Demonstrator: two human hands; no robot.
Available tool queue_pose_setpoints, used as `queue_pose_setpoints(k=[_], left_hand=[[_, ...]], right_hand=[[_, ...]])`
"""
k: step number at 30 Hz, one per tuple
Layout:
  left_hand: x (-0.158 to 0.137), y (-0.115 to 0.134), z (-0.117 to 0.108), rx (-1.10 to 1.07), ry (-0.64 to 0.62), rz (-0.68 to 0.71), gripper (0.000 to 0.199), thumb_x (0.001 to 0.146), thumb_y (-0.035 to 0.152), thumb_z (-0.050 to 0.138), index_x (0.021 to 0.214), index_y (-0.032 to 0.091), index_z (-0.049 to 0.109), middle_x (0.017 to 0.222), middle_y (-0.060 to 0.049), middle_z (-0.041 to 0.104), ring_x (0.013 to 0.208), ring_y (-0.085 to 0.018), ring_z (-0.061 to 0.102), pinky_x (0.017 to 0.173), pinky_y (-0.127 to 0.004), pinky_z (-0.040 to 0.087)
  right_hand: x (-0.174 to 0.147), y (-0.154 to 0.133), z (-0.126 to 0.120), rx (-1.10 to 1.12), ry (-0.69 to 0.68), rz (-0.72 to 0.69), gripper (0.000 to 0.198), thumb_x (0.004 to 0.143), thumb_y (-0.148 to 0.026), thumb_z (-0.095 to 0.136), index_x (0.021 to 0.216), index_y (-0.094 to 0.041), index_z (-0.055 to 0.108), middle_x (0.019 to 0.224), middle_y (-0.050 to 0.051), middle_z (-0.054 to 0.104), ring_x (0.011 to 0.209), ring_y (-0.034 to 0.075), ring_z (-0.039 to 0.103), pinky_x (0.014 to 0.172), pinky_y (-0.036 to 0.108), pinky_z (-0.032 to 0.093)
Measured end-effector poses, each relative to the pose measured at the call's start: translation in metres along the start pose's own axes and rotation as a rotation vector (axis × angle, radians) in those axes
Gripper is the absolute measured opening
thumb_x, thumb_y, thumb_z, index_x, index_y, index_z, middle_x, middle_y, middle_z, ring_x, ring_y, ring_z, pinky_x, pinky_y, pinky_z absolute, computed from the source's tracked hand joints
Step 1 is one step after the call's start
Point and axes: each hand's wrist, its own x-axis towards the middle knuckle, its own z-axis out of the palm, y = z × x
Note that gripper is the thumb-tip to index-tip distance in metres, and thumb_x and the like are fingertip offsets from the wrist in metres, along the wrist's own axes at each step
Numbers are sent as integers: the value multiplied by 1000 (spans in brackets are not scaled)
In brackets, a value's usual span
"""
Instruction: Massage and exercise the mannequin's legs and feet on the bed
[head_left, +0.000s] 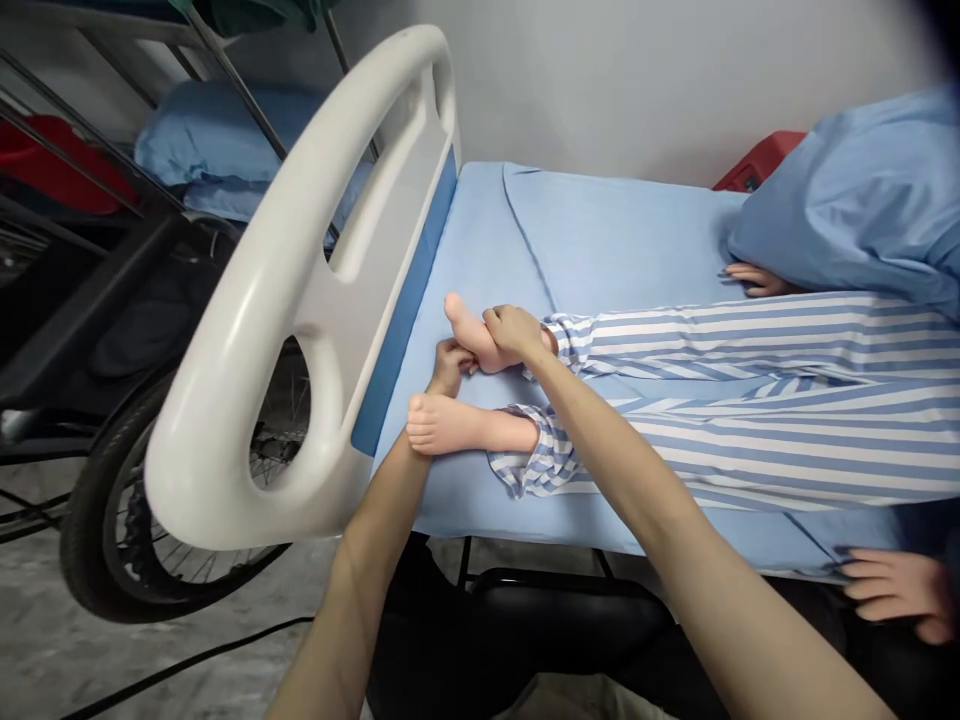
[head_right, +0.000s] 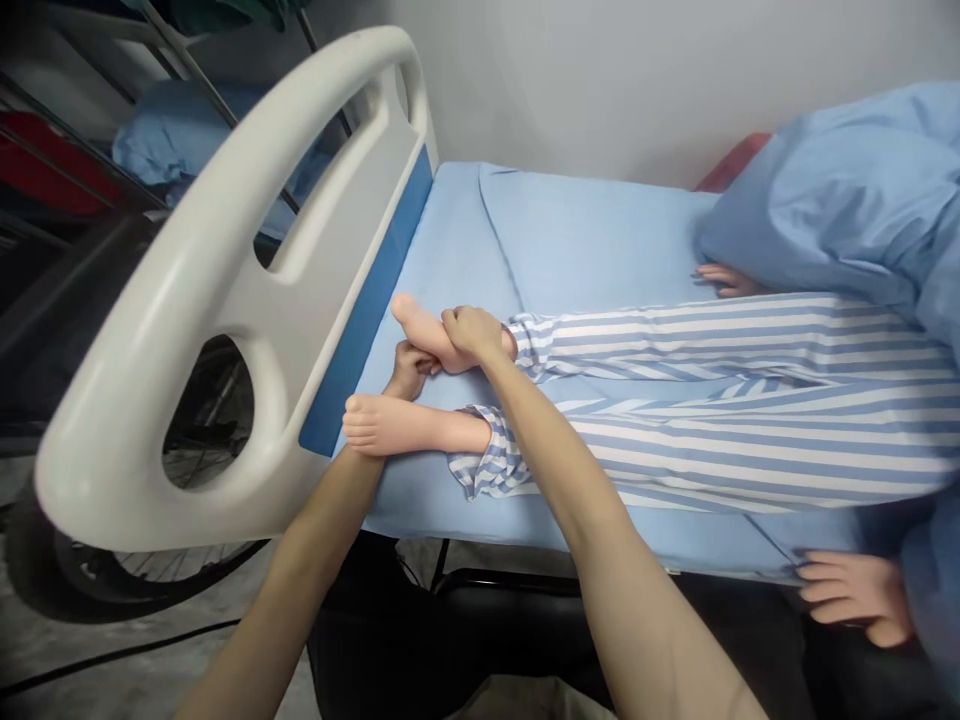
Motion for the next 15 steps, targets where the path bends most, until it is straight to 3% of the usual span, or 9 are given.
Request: queue_pose_setpoints(k=[7,12,15], left_hand=[[1,-1,2,-99,-108,-79,27,97,9,9,75,22,19,82,-7,42,116,-28,54,84,-48,50],[3,-3,1,-115,-227,-77,29,99,13,10,81,22,31,99,-12,48,121,-34,50,84,-50,47],[3,-3,0,-100,-328,-76,35,100,16,7,90,20,40,111,-17,49,124,-37,47,83,-52,44]], right_hand=[[0,-3,-2,-58,17,92,32,87,-41,52,112,-23,64,119,9,68,102,32,66,74,35,49],[4,-3,-2,51,17,190,38,99,-36,32,104,-22,67,115,10,69,104,30,66,78,35,49],[3,-3,0,38,14,163,32,96,-41,42,107,-21,65,115,11,68,103,32,65,80,37,49]])
